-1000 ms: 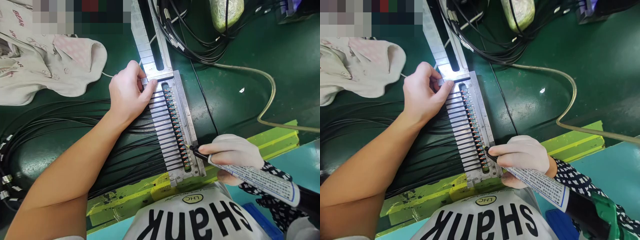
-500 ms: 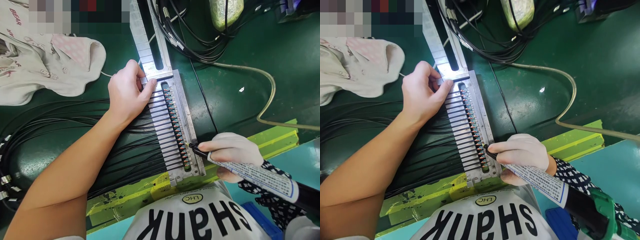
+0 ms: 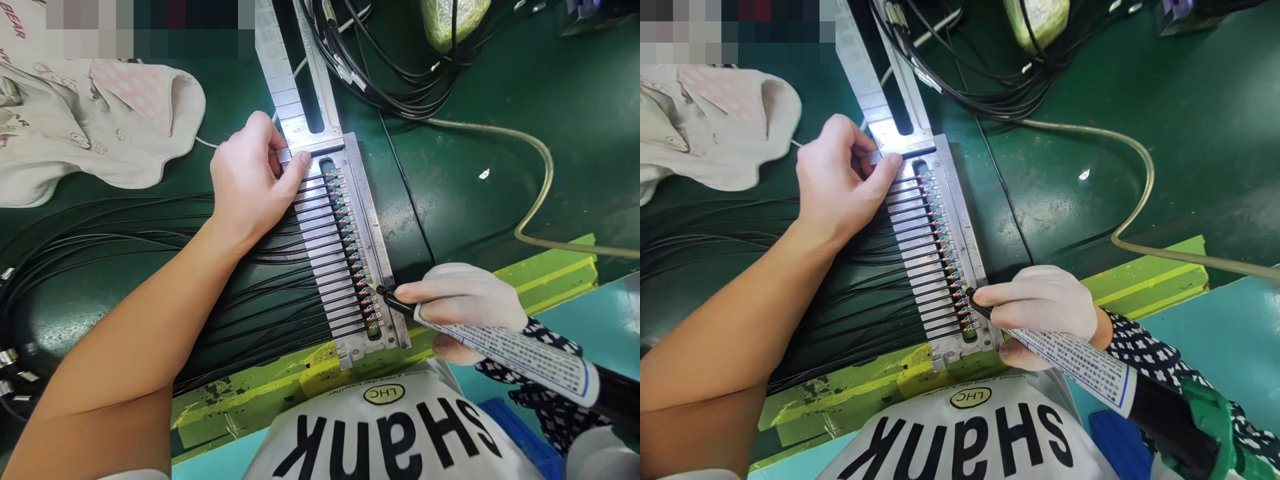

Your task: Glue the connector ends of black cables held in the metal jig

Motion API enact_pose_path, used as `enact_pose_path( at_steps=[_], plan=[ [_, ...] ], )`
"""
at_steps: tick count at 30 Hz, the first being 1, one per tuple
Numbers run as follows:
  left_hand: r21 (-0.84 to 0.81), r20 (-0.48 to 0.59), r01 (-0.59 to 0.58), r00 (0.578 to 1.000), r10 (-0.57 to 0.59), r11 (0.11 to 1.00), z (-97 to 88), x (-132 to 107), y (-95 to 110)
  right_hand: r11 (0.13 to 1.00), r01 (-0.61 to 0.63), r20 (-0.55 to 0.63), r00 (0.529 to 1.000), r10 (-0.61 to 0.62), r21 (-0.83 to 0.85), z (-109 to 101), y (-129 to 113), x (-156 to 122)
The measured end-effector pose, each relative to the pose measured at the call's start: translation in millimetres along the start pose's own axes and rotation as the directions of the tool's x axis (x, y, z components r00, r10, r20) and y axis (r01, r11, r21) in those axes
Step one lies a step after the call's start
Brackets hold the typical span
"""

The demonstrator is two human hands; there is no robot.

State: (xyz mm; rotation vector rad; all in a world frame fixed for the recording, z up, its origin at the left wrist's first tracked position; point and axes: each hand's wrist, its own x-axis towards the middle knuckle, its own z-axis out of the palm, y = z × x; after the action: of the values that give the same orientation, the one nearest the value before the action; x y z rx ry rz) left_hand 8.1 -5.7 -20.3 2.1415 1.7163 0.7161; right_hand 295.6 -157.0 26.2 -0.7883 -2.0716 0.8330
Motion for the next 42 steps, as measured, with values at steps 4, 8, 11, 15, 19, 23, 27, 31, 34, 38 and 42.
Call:
enact_pose_path(
  at_steps=[4, 8, 11, 15, 19, 23, 27, 31, 34, 38, 42],
  plan=[
    [-0.016, -0.001, 0.002, 1.000, -0.002, 1.000, -0.1, 0.0, -0.4, 1.000, 0.012, -0.022, 1.000, -0.012, 0.018, -0.1, 0.3, -3.6],
    [-0.005, -0.018, -0.010, 1.000, 0.010, 1.000, 0.6, 0.4, -0.5, 1.000, 0.005, -0.001, 1.000, -0.005, 0.012, 0.0, 0.9, -6.3],
    [0.017, -0.035, -0.029, 0.999, 0.029, 0.999, 1.4, 0.6, -0.5, 1.000, 0.007, -0.013, 1.000, -0.006, 0.017, 0.1, 0.4, -5.8],
    [0.020, -0.033, -0.041, 0.999, 0.041, 0.999, 2.1, 0.3, -1.0, 1.000, 0.005, -0.007, 1.000, -0.004, 0.013, -0.4, -0.6, -4.1],
    [0.022, -0.045, -0.052, 0.998, 0.053, 0.998, 2.4, 0.2, -1.5, 1.000, 0.002, 0.016, 1.000, -0.002, 0.006, -1.9, -0.8, -2.0],
    [0.010, -0.045, -0.046, 0.998, 0.047, 0.999, 2.4, 0.5, -1.4, 1.000, -0.006, 0.014, 1.000, 0.006, 0.006, -2.5, -0.2, -0.3],
    [0.029, -0.037, -0.041, 0.998, 0.042, 0.999, 2.8, 1.1, -2.0, 1.000, 0.000, 0.001, 1.000, 0.000, 0.014, -0.9, 0.7, -1.9],
    [0.027, -0.040, -0.049, 0.998, 0.050, 0.998, 3.2, 1.2, -3.0, 1.000, -0.002, -0.022, 1.000, 0.002, 0.004, 0.5, 0.9, -3.7],
    [0.013, -0.046, -0.058, 0.997, 0.059, 0.998, 3.3, 0.9, -3.2, 1.000, -0.002, -0.003, 1.000, 0.002, -0.006, -0.6, 0.6, -2.3],
    [0.015, -0.054, -0.065, 0.996, 0.066, 0.998, 3.2, 0.9, -2.7, 1.000, -0.002, -0.003, 1.000, 0.002, -0.025, -2.9, -0.1, -0.3],
    [0.034, -0.039, -0.045, 0.998, 0.046, 0.998, 3.0, 1.2, -1.3, 0.997, 0.046, -0.027, 0.999, -0.047, -0.055, -3.0, -4.3, -3.7]
  ],
)
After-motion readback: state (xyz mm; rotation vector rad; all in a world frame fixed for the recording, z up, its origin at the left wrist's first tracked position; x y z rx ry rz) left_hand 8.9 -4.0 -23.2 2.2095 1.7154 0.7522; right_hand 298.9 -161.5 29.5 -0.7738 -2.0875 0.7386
